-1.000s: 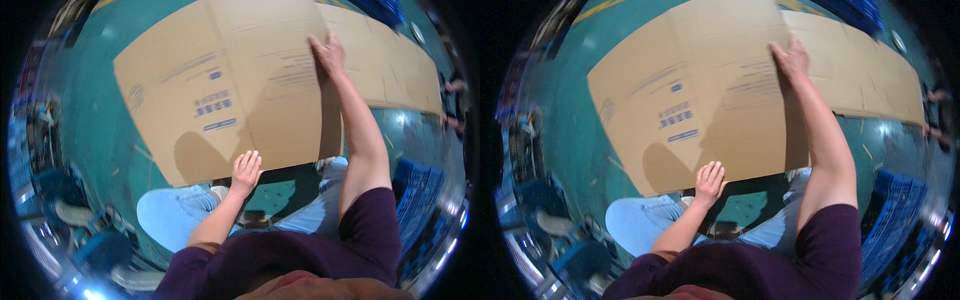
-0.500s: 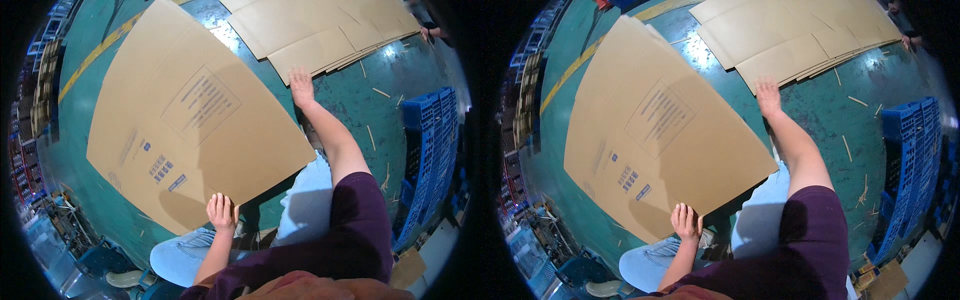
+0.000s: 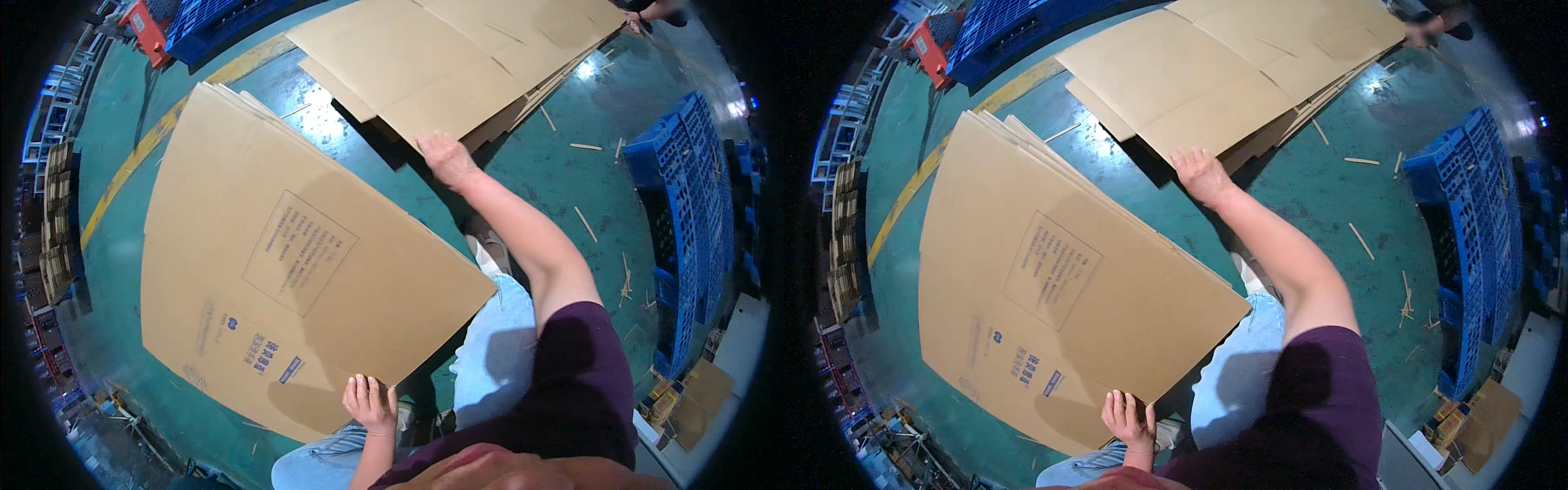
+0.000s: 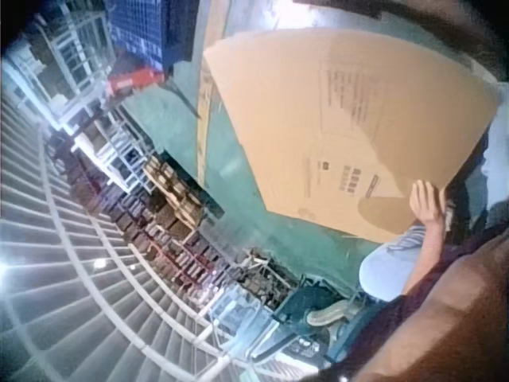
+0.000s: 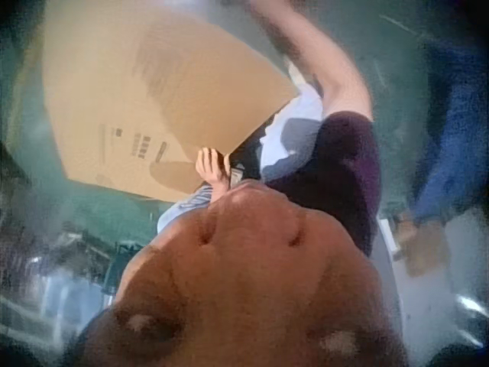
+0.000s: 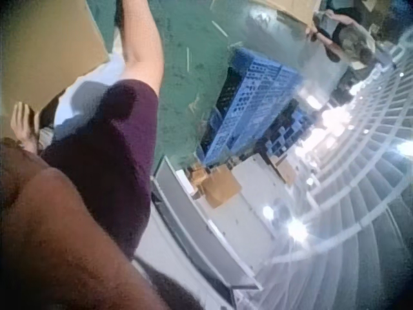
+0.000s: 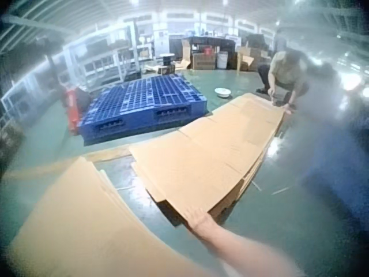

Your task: The person sits on the floor and folds flat cardboard sheets along pre-scored lines into box shapes. They repeatedly pick up sheets, fold the side flaps, and place the folded boxes into a stack.

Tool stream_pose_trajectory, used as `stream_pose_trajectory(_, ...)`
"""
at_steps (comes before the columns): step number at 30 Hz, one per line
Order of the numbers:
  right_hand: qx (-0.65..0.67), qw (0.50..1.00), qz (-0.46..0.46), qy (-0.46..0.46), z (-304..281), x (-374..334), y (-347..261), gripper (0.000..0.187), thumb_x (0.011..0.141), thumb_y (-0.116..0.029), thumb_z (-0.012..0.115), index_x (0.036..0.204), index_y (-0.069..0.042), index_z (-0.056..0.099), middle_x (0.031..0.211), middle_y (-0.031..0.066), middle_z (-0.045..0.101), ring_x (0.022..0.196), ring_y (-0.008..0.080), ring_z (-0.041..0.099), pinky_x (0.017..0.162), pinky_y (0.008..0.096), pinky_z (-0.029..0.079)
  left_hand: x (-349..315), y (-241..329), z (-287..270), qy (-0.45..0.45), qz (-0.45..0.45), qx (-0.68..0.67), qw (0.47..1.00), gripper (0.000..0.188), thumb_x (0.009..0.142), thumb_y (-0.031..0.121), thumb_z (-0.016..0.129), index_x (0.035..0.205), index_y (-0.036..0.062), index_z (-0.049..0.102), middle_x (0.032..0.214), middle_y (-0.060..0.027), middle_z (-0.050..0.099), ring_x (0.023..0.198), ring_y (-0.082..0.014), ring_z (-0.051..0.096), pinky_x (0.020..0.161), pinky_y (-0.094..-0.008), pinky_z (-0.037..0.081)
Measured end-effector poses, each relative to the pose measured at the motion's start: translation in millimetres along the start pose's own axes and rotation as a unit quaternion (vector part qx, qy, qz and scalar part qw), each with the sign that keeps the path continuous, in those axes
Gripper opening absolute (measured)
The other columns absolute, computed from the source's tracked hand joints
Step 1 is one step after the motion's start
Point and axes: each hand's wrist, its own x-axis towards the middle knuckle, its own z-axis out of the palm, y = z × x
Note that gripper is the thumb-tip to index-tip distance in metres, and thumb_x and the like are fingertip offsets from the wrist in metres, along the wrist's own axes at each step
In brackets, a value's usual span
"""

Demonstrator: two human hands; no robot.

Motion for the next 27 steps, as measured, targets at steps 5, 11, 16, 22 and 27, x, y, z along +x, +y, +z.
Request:
stream_pose_trajectory(5,0.273,0.945,0.153,0.099,-206.4,-3.2,-21.7,0.049,0.069,0.005,0.057,0.118,-0.001,0.055,0.102,0.0169,0.065,0.084,0.0287,0.067,0.073,0.0350,0.054,-3.3,-2.4,2.7,0.007,-0.009,-0.001,1.000,0.041,0.078,0.028,0.068,0.108,0.0005,0.061,0.122,-0.0182,0.055,0.117,-0.0378,0.048,0.093,-0.0520,0.039)
stream_pose_trajectory(11,0.310,0.759,0.474,0.321,-175.9,-69.9,33.0,0.020,0.092,-0.018,0.059,0.094,0.002,0.058,0.082,0.0056,0.063,0.072,0.0117,0.055,0.066,0.0257,0.045,-3.5,-3.0,0.1,0.008,-0.011,-0.014,1.000,0.040,0.079,0.028,0.066,0.108,0.0007,0.061,0.124,-0.0177,0.055,0.117,-0.0375,0.048,0.094,-0.0519,0.038)
stream_pose_trajectory(16,0.500,0.475,0.707,0.155,-10.1,-154.7,47.3,0.055,0.085,-0.025,0.069,0.129,-0.003,0.046,0.124,0.0096,0.055,0.112,0.0246,0.053,0.097,0.0406,0.042,-0.8,-1.8,1.7,0.011,-0.013,-0.019,1.000,0.038,0.078,0.026,0.067,0.106,0.0007,0.062,0.121,-0.0177,0.057,0.116,-0.0374,0.049,0.095,-0.0506,0.038)
stream_pose_trajectory(22,0.611,0.380,0.668,0.193,-18.3,-139.6,27.2,0.043,0.088,-0.018,0.064,0.125,-0.001,0.049,0.118,0.0122,0.058,0.107,0.0264,0.056,0.091,0.0455,0.047,-7.3,-5.4,-3.2,0.008,-0.009,-0.012,1.000,0.041,0.077,0.025,0.067,0.110,0.0005,0.061,0.124,-0.0180,0.055,0.117,-0.0373,0.048,0.096,-0.0500,0.038)
stream_pose_trajectory(27,0.719,0.365,0.555,0.205,-157.1,-32.3,61.0,0.034,0.090,-0.021,0.059,0.117,-0.001,0.052,0.110,0.0118,0.062,0.099,0.0238,0.062,0.085,0.0383,0.053,-9.4,-5.3,-2.3,0.032,-0.009,-0.030,0.999,0.043,0.074,0.023,0.068,0.110,0.0013,0.061,0.125,-0.0177,0.054,0.119,-0.0364,0.048,0.097,-0.0498,0.038)
